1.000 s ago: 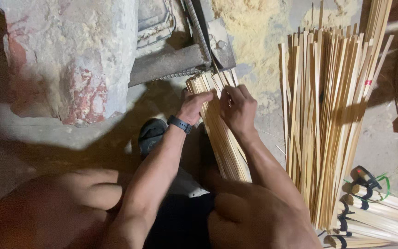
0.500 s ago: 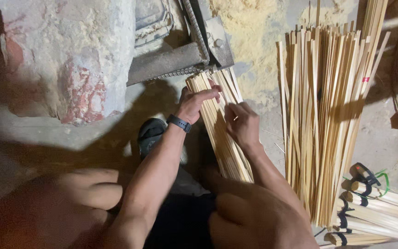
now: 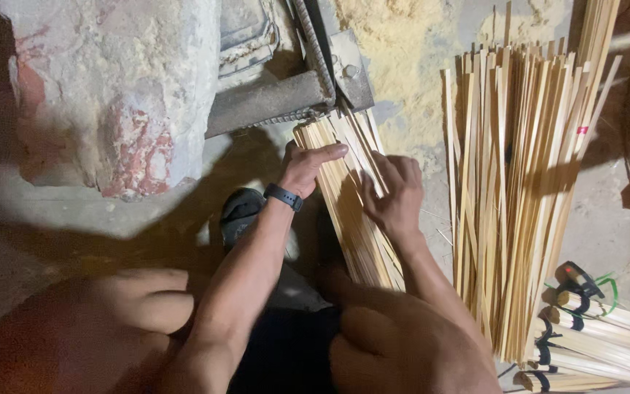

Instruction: The person sits on the floor and uses a manual cutting machine to trim the ends of thin wooden strips. They hold a bundle of strips, feed them through the cutter, and then place the trimmed strips into a pile.

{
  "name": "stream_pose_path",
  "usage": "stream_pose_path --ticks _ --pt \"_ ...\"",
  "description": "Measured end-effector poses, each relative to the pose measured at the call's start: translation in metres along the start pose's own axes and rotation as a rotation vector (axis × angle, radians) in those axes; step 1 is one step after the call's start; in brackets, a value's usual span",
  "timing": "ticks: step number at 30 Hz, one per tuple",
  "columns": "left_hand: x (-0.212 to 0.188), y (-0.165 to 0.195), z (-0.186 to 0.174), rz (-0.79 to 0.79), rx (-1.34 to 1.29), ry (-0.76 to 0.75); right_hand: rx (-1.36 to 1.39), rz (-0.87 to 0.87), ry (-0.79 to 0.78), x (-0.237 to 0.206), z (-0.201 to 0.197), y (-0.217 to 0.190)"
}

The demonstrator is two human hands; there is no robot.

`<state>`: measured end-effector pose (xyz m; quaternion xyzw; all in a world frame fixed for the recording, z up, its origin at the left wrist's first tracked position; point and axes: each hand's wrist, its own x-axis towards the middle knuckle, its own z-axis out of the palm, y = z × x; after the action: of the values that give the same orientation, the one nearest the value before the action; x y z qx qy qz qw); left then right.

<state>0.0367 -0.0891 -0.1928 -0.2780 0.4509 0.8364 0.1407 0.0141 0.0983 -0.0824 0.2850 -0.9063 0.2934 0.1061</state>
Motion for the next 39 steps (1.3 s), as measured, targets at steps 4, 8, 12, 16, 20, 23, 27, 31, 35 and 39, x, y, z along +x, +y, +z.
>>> stream_pose_path --ticks 4,8,12,16,20,23,27,31,35,39 --pt "-0.005 0.008 0.008 -0.028 -0.056 -0.032 0.407 0.16 -0.161 -0.02 0.0 0.004" --pt "0.0 -0.001 0.005 -0.009 -0.095 0.028 0.272 0.221 -0.054 -0.004 0.016 0.002" --pt "0.012 -0.014 -0.005 -0.042 0.064 0.096 0.22 0.146 0.02 0.03 0.032 -0.007" --pt "0.013 -0.015 -0.006 -0.011 -0.056 0.037 0.262 0.089 0.035 0.039 0.028 -0.005" --pt "-0.004 0.001 0.002 0.064 0.001 0.036 0.147 0.091 -0.056 0.004 0.004 0.008" --pt "-0.015 0.015 0.01 0.058 -0.086 0.033 0.145 0.008 -0.007 -0.025 0.003 0.016" --pt "-0.016 0.018 0.011 0.081 -0.012 -0.017 0.346 0.224 -0.163 -0.031 0.024 0.024" --pt "-0.004 0.005 0.003 -0.022 0.08 0.021 0.266 0.156 -0.048 -0.005 0.039 0.023" --pt "0.002 -0.001 0.0 0.006 0.016 0.084 0.237 0.188 0.006 0.015 0.037 0.007" --pt "-0.008 0.009 0.007 -0.027 0.117 0.118 0.217 0.213 -0.052 0.006 0.016 0.004"
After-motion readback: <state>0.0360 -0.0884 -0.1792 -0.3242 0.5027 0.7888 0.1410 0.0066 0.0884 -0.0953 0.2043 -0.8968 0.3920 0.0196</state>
